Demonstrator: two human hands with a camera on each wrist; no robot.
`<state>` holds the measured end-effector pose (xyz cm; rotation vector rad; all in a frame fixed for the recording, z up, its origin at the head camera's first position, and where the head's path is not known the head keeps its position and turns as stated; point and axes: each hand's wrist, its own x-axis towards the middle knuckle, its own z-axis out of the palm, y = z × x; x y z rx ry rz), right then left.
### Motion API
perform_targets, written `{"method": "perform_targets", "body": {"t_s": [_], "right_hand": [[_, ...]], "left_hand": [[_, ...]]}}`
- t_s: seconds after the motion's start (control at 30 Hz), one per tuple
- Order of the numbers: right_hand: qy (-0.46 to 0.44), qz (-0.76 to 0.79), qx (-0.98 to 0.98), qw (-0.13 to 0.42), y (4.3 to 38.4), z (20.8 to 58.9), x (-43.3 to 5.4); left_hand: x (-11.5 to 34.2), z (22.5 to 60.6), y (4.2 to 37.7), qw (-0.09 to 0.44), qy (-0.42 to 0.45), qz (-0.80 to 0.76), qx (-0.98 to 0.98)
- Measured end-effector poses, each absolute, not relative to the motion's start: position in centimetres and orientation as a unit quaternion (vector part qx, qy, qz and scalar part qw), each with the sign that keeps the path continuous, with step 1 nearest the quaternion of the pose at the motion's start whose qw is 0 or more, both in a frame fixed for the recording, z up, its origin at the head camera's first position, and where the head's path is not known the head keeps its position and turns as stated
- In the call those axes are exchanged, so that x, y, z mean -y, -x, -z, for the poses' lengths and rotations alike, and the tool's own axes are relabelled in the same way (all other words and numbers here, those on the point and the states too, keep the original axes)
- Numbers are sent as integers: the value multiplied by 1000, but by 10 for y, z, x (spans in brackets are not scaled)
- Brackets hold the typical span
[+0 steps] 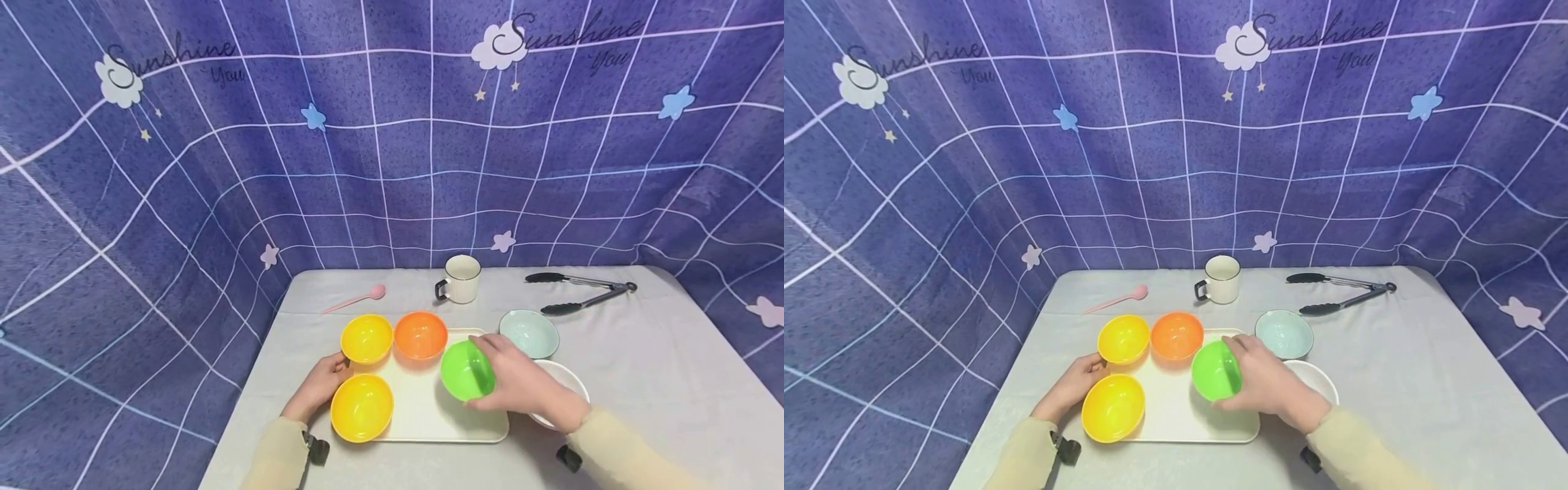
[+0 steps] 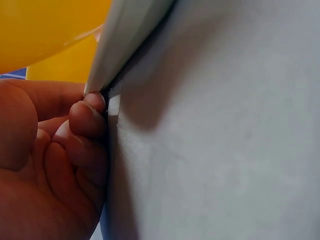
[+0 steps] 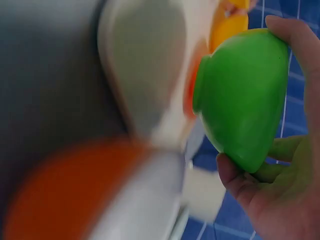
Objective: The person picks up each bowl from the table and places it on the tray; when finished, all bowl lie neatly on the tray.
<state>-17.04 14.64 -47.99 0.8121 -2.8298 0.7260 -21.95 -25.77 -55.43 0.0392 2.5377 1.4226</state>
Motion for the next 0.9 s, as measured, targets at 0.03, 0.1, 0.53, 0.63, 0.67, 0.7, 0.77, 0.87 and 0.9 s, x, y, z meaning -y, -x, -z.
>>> {"method": "perform_targets", "body": {"t_s": [0.03,0.1,0.53,0.63,0.67,0.7,0.77,0.87,0.9], "right_hand": [[-272,-239,931,52,168,482,-141],[-278,-239,929,45,164,488,-131],[-306,-288,907,20,148,518,-84],[-311,-292,904,17,146,519,-76],[-312,-291,904,17,146,519,-73],[-313,-290,904,16,146,519,-71],[-315,-288,904,15,145,519,-67],[-316,-289,904,14,145,519,-63],[-317,-290,903,13,145,519,-62]], "left_hand": [[258,554,220,116,-14,-488,-865],[258,555,220,117,-15,-494,-861],[259,556,223,119,-18,-494,-861],[260,554,222,122,-26,-499,-857],[261,554,222,125,-29,-502,-855],[262,555,222,126,-32,-505,-853],[264,555,222,128,-35,-510,-850],[265,556,224,133,-34,-515,-846],[266,556,224,132,-32,-514,-847]]}}
